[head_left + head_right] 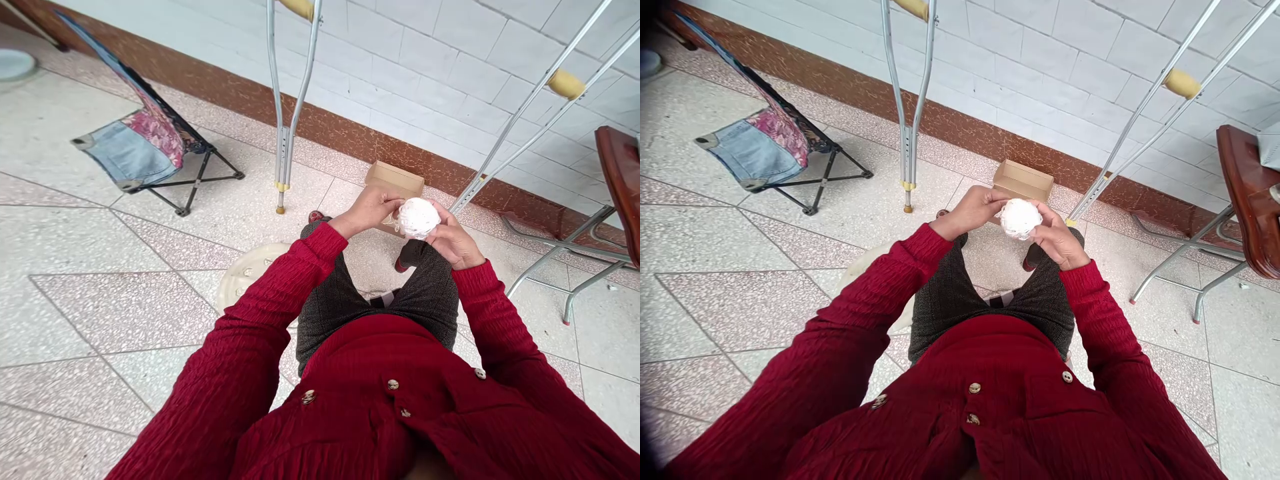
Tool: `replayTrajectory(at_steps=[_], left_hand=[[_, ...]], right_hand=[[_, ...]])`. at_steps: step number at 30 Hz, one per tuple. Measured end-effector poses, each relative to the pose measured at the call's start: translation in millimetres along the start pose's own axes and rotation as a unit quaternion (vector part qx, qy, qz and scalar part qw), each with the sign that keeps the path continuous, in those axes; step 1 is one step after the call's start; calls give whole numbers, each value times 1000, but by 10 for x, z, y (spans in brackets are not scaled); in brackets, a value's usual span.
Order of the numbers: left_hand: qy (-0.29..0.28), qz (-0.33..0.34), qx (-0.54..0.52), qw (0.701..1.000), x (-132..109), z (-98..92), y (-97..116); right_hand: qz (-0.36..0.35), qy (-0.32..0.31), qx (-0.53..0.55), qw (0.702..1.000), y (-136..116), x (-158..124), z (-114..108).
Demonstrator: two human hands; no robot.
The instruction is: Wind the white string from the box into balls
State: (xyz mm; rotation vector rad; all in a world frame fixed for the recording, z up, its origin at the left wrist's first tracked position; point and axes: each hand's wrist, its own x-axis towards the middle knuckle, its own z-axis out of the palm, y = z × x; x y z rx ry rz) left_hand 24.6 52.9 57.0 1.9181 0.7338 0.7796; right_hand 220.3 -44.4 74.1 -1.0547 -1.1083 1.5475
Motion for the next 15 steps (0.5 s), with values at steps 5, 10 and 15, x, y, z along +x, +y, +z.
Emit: replayTrajectory(at_steps=[5,10,15], left_hand=[[-89,-10,-22,996,-143,162,-115],[-195,9,-23,980,-276,120,23],[-108,26,54,992,-212,-91,188]], right_hand=[[-67,92,-39,993,-245,96,-41],[-165,244,-231,927,-235,349,-263],[-61,132,-316,937,100,357,-259]])
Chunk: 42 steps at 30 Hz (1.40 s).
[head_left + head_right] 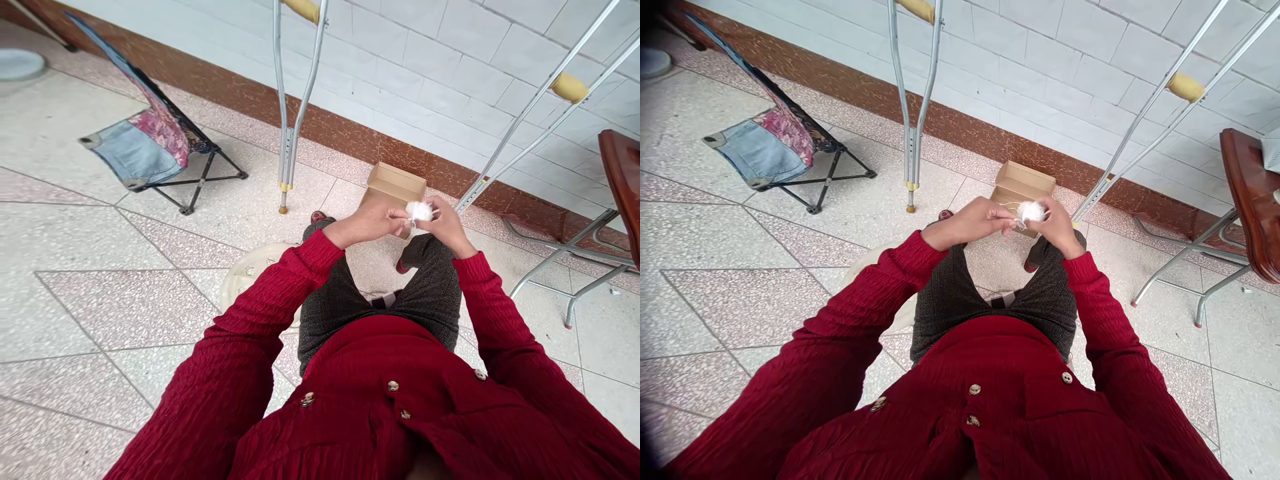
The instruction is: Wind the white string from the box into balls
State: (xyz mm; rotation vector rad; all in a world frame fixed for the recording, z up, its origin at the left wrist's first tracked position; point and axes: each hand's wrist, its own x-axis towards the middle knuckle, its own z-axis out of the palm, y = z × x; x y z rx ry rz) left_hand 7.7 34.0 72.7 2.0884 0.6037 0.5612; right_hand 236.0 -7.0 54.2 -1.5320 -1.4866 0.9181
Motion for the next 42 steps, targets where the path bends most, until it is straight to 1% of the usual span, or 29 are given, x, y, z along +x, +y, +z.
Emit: replayTrajectory(at_steps=[1,2,3,4,6,9,11,12,14,17,20,22,23,24,25,26,28,31,34,35,36,38,42], left_hand=[[25,4,24,999,19,-39,-8],[46,10,47,998,39,-68,-28],[63,18,70,995,59,-85,-55],[76,26,90,993,77,-90,-87],[94,38,116,988,104,-71,-151],[108,26,116,987,110,-15,-214],[109,4,99,989,84,18,-216],[104,-6,87,991,63,32,-204],[84,-15,49,995,15,60,-161],[41,-11,-5,999,-51,119,-105],[-5,-6,-8,1000,-98,186,-106],[-28,-4,-5,1000,-127,202,-108],[-32,-2,-3,999,-141,193,-98],[-32,0,1,999,-153,171,-81],[-25,3,10,1000,-162,137,-56],[-12,6,23,1000,-167,93,-27],[23,13,64,998,-156,-7,26],[54,36,126,990,-89,-116,45],[68,60,147,985,3,-123,-9],[73,62,144,985,28,-109,-34],[78,62,137,986,46,-92,-60],[89,49,107,989,58,-54,-108],[117,-8,23,993,8,20,-157]], right_hand=[[30,-66,44,996,14,-64,47],[58,-125,96,986,15,-132,84],[82,-169,149,971,3,-200,109],[99,-197,196,956,-17,-262,122],[115,-216,267,932,-76,-355,110],[100,-203,323,919,-194,-416,39],[69,-174,336,923,-291,-411,-15],[51,-149,337,928,-340,-396,-38],[16,-88,325,941,-427,-339,-69],[-11,6,286,958,-483,-192,-75],[-44,104,215,970,-410,-11,-53],[-80,171,124,974,-300,89,-38],[-92,188,70,975,-234,121,-31],[-95,185,18,978,-166,139,-25],[-87,164,-24,982,-100,140,-19],[-68,129,-53,988,-41,127,-12],[-16,52,-64,996,41,67,7],[46,-58,-8,997,42,-55,43],[65,-179,72,979,-81,-162,75],[64,-207,102,971,-133,-194,81],[60,-225,133,963,-182,-224,81],[52,-230,191,953,-262,-276,69],[31,-184,264,946,-338,-325,12]])
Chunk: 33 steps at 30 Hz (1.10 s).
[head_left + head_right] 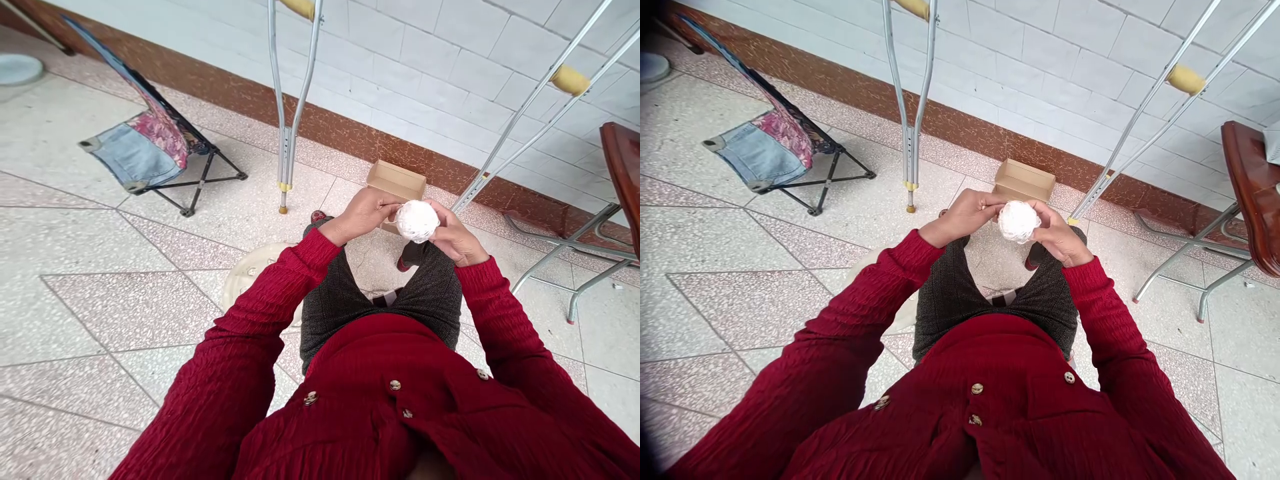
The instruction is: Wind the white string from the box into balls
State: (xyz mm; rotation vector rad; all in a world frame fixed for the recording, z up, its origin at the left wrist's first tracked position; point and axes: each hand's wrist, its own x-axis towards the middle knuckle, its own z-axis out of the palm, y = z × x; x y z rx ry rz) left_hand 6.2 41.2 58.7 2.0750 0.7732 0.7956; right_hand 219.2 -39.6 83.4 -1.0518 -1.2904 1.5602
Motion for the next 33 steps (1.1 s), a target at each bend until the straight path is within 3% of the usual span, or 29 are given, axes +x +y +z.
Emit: replayTrajectory(at_steps=[4,7,11,13,15,16,18,21,24,28,33], left_hand=[[-36,-31,-53,997,-91,66,12],[-93,-34,-72,992,-150,131,3],[-161,-26,-87,983,-219,177,-6],[-177,-17,-93,980,-242,138,33],[-176,-13,-77,981,-245,53,90],[-164,-14,-61,984,-237,0,113],[-125,-10,-17,992,-203,-103,131],[-71,27,46,996,-134,-189,74],[-47,63,60,995,-96,-159,-21],[-9,22,-14,1000,-114,-26,-116],[-16,-40,-104,994,-159,148,-210]], right_hand=[[-74,54,-6,996,-59,65,-9],[-125,143,-91,978,-73,207,-28],[-168,275,-303,897,-10,398,-148],[-155,296,-399,854,54,443,-224],[-112,289,-450,838,139,444,-267],[-83,274,-452,845,187,427,-268],[-20,209,-405,890,286,365,-224],[81,55,-233,968,405,219,-92],[140,-52,-58,987,442,81,13],[101,-42,81,991,359,6,59],[18,4,81,997,114,24,110]])
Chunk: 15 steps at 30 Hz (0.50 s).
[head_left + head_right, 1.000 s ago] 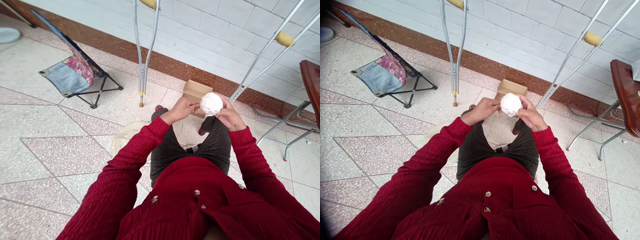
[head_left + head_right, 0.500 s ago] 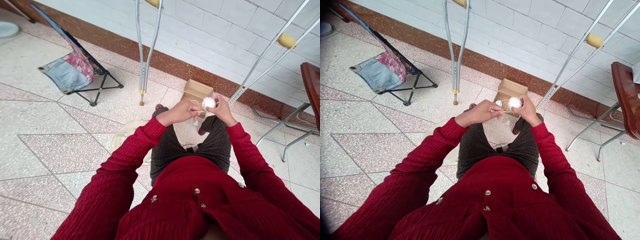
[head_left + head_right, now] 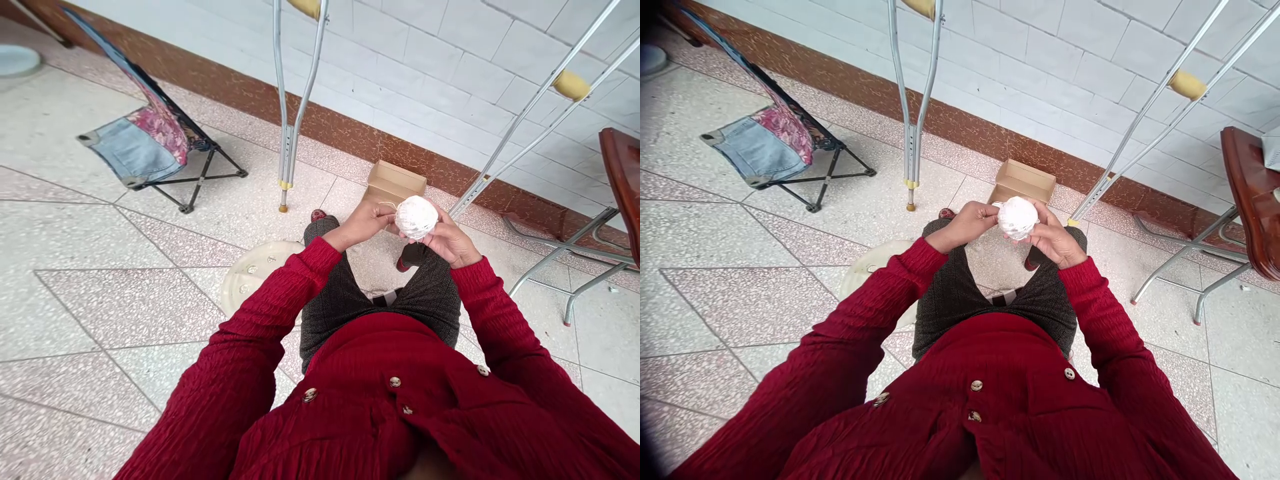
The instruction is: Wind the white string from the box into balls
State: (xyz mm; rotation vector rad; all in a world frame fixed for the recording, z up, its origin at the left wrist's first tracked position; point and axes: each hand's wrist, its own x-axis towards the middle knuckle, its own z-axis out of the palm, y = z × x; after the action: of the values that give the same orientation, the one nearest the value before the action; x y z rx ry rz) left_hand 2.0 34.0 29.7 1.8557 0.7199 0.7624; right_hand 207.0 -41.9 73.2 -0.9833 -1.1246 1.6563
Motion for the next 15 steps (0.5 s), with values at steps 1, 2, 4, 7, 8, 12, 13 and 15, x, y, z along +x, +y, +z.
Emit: replayTrajectory(at_steps=[1,2,4,7,8,12,13,15], left_hand=[[-10,-4,-8,1000,-9,28,-24],[-19,-6,-14,1000,-19,55,-46],[-39,-7,-20,999,-49,103,-82],[-69,-18,-26,997,-111,151,-100],[-80,-24,-28,996,-133,161,-94],[-120,-28,-39,992,-201,176,-21],[-125,-24,-39,991,-206,174,1],[-126,-15,-22,992,-202,162,40]], right_hand=[[-14,2,-15,1000,-49,6,20],[-25,4,-34,999,-94,14,39],[-44,19,-94,994,-168,40,64],[-76,67,-220,970,-233,113,64],[-91,89,-263,956,-242,145,53],[-146,188,-441,866,-178,285,-45],[-143,204,-481,840,-130,314,-80],[-116,215,-536,808,3,352,-152]])
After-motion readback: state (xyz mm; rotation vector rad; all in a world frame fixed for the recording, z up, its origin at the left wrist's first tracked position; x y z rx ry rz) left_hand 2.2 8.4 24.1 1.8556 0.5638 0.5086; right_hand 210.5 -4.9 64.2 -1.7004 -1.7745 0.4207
